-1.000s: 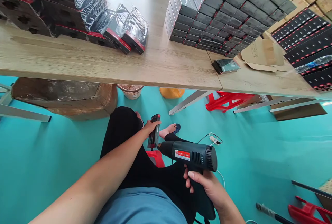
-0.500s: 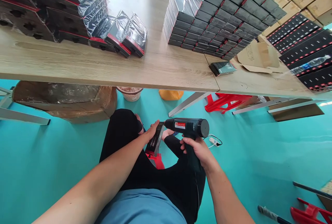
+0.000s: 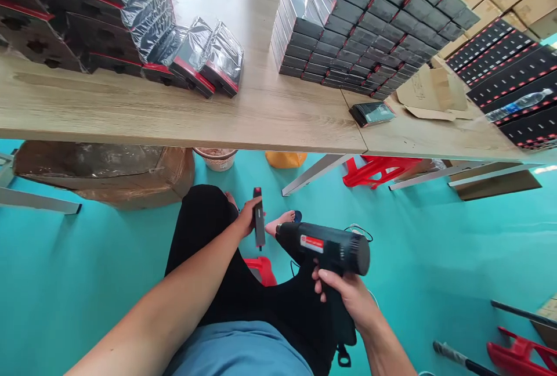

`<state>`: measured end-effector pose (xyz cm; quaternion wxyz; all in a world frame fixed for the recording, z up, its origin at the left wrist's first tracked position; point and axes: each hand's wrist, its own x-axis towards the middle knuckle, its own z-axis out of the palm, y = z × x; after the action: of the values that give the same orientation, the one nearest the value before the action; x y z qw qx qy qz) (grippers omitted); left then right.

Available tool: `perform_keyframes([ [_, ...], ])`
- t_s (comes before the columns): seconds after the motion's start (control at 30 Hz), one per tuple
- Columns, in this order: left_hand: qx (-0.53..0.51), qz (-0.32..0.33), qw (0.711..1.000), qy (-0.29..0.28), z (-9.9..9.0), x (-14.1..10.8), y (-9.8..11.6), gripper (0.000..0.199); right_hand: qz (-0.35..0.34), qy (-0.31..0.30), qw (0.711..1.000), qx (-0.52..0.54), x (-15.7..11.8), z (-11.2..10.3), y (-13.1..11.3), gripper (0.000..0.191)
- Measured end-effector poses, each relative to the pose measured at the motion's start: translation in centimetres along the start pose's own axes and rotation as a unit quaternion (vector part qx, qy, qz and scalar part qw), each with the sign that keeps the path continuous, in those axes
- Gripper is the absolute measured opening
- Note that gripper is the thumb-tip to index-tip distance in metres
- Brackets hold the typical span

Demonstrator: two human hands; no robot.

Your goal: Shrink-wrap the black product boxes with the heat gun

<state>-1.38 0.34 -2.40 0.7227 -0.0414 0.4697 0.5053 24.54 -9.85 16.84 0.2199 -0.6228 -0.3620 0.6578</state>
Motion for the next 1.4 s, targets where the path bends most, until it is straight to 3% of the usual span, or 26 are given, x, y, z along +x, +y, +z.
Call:
perform_keyframes([
  [0.1,-0.095,0.0,0.992,-0.079,0.6,-0.9,1.5,0.041,0.002,0.018,0.99,0.138,-0.7,-0.3,1.4,0.043],
  [0.2,-0.115,-0.011,0.982,-0.153,0.9,-1.6,2.4,0.055,0.003,0.003,0.98,0.2,-1.2,0.0,2.2,0.044],
  [0.5,0.011,-0.095,0.988,-0.122,0.6,-2.5,1.7,0.063,-0.01,0.005,0.973,0.232,0.5,1.6,2.0,0.037],
  [0.9,0.071,-0.2,0.963,-0.164,1.0,-3.5,1.3,0.05,0.035,0.047,0.92,0.388,2.2,0.1,1.7,0.029],
  [1.17,0.093,-0.214,0.962,-0.14,1.8,-4.2,1.2,0.041,0.012,0.046,0.935,0.35,2.9,1.0,0.5,0.029],
  [1.33,0.035,-0.138,0.985,-0.101,1.6,-3.3,1.2,0.04,-0.015,-0.064,0.987,0.144,1.6,2.1,-0.8,0.036],
  [1.4,-0.005,-0.099,0.991,-0.095,1.4,-2.8,1.5,0.046,-0.03,-0.068,0.995,0.065,1.0,2.2,-1.0,0.038],
])
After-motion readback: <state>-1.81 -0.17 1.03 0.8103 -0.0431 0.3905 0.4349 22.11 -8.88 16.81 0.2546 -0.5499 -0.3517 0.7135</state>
